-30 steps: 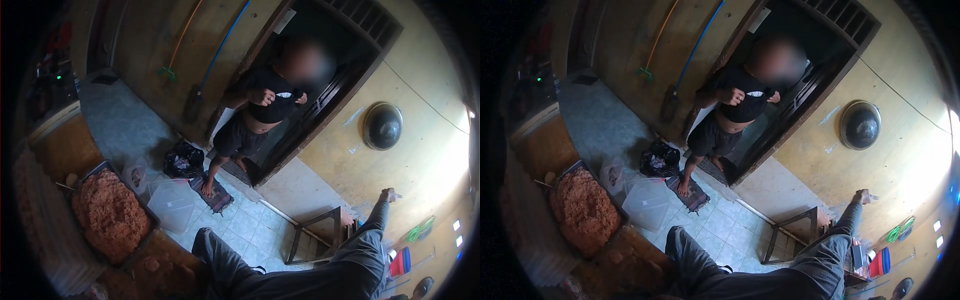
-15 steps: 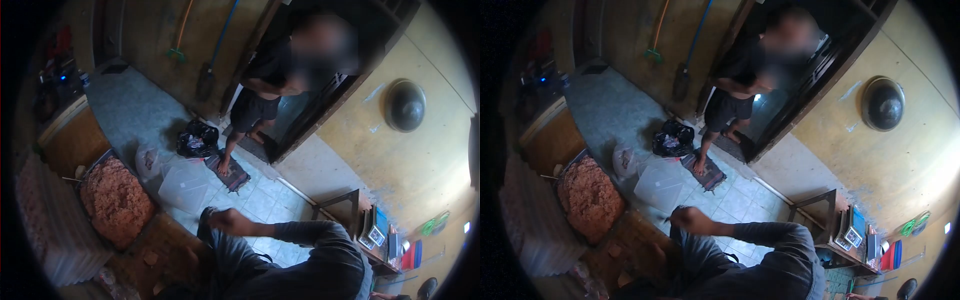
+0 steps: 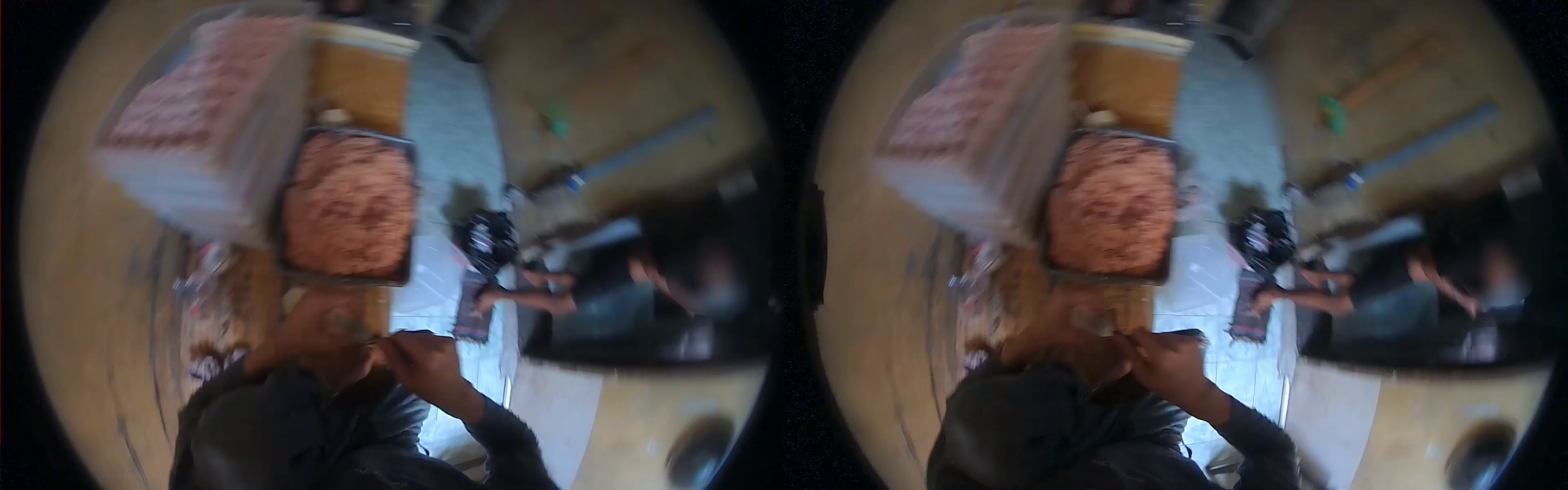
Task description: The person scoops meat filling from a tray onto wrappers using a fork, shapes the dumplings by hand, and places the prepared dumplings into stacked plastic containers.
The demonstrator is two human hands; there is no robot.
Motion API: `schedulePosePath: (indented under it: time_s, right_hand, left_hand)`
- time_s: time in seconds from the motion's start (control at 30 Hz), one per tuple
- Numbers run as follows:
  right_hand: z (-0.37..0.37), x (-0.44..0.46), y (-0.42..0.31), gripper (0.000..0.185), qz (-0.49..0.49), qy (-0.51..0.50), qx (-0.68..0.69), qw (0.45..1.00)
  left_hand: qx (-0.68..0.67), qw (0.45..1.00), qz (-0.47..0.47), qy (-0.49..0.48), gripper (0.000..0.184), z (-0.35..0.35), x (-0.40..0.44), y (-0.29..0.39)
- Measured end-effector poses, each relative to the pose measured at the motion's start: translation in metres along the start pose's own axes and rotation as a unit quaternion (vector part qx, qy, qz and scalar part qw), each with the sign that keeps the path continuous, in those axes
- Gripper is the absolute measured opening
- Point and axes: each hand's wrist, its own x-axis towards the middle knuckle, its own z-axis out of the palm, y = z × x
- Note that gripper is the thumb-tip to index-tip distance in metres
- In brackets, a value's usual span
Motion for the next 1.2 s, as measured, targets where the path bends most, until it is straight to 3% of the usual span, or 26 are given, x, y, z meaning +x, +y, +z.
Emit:
schedulePosePath:
  time_s: [0.07,0.13,0.23,0.3,0.33,0.37,0.47,0.53,0.6,0.67,0.7,0.73,0.77,0.8,0.87,1.0,1.1,1.2]
  right_hand:
    - [-0.004,0.005,0.001,0.009,-0.019,0.017,0.008,1.000]
    - [-0.005,0.004,-0.002,0.010,0.049,0.034,0.088,0.994]
    - [0.012,-0.007,0.019,0.013,0.109,0.004,0.083,0.991]
    - [0.027,-0.022,0.040,0.009,0.089,-0.062,0.029,0.994]
    - [0.038,-0.027,0.044,0.011,0.064,-0.047,0.060,0.995]
    - [0.041,-0.027,0.039,0.011,0.058,-0.069,0.059,0.994]
    - [0.052,-0.033,0.035,0.011,0.043,-0.124,0.060,0.990]
    - [0.063,-0.040,0.045,0.013,0.073,-0.152,0.077,0.983]
    - [0.074,-0.038,0.049,0.015,0.064,-0.140,0.088,0.984]
    - [0.079,-0.035,0.054,0.015,0.048,-0.116,0.100,0.987]
    - [0.077,-0.031,0.054,0.015,0.065,-0.122,0.091,0.986]
    - [0.076,-0.029,0.057,0.015,0.081,-0.131,0.079,0.985]
    - [0.078,-0.030,0.064,0.017,0.087,-0.135,0.079,0.984]
    - [0.080,-0.027,0.067,0.017,0.077,-0.136,0.080,0.984]
    - [0.079,-0.021,0.072,0.019,0.064,-0.134,0.055,0.987]
    - [0.085,-0.011,0.077,0.016,0.081,-0.139,0.056,0.985]
    - [0.098,-0.011,0.089,0.016,0.022,-0.106,0.017,0.994]
    - [0.100,-0.010,0.077,0.019,0.076,-0.134,0.040,0.987]
  left_hand:
    - [-0.030,0.999,0.038,0.022,0.036,-0.015,-0.001,0.013]
    - [-0.054,0.995,0.074,0.046,0.036,-0.044,-0.008,0.032]
    - [-0.062,0.987,0.128,0.069,0.036,-0.120,-0.025,0.055]
    - [0.003,0.991,0.132,0.030,0.043,-0.191,-0.038,0.060]
    - [0.053,0.991,0.124,-0.004,0.051,-0.222,-0.039,0.067]
    - [-0.056,0.997,-0.042,-0.024,0.055,-0.238,-0.035,0.103]
    - [0.051,0.989,-0.103,-0.092,0.047,-0.231,-0.008,0.161]
    - [0.093,0.975,-0.137,-0.145,0.045,-0.237,-0.001,0.159]
    - [-0.076,0.975,-0.034,-0.205,0.048,-0.251,-0.002,0.160]
    - [-0.247,0.904,-0.083,-0.339,0.052,-0.280,0.022,0.195]
    - [-0.037,0.975,-0.095,-0.198,0.050,-0.292,0.015,0.196]
    - [0.061,0.990,-0.112,-0.059,0.048,-0.302,0.012,0.196]
    - [0.147,0.975,-0.148,0.078,0.046,-0.308,0.011,0.199]
    - [0.114,0.955,-0.190,0.197,0.044,-0.305,0.022,0.205]
    - [0.160,0.902,-0.265,0.299,0.047,-0.304,0.051,0.218]
    - [0.236,0.865,-0.301,0.326,0.049,-0.393,0.078,0.155]
    - [0.301,0.839,-0.323,0.318,0.052,-0.398,0.083,0.134]
    - [0.344,0.826,-0.325,0.307,0.054,-0.402,0.084,0.124]
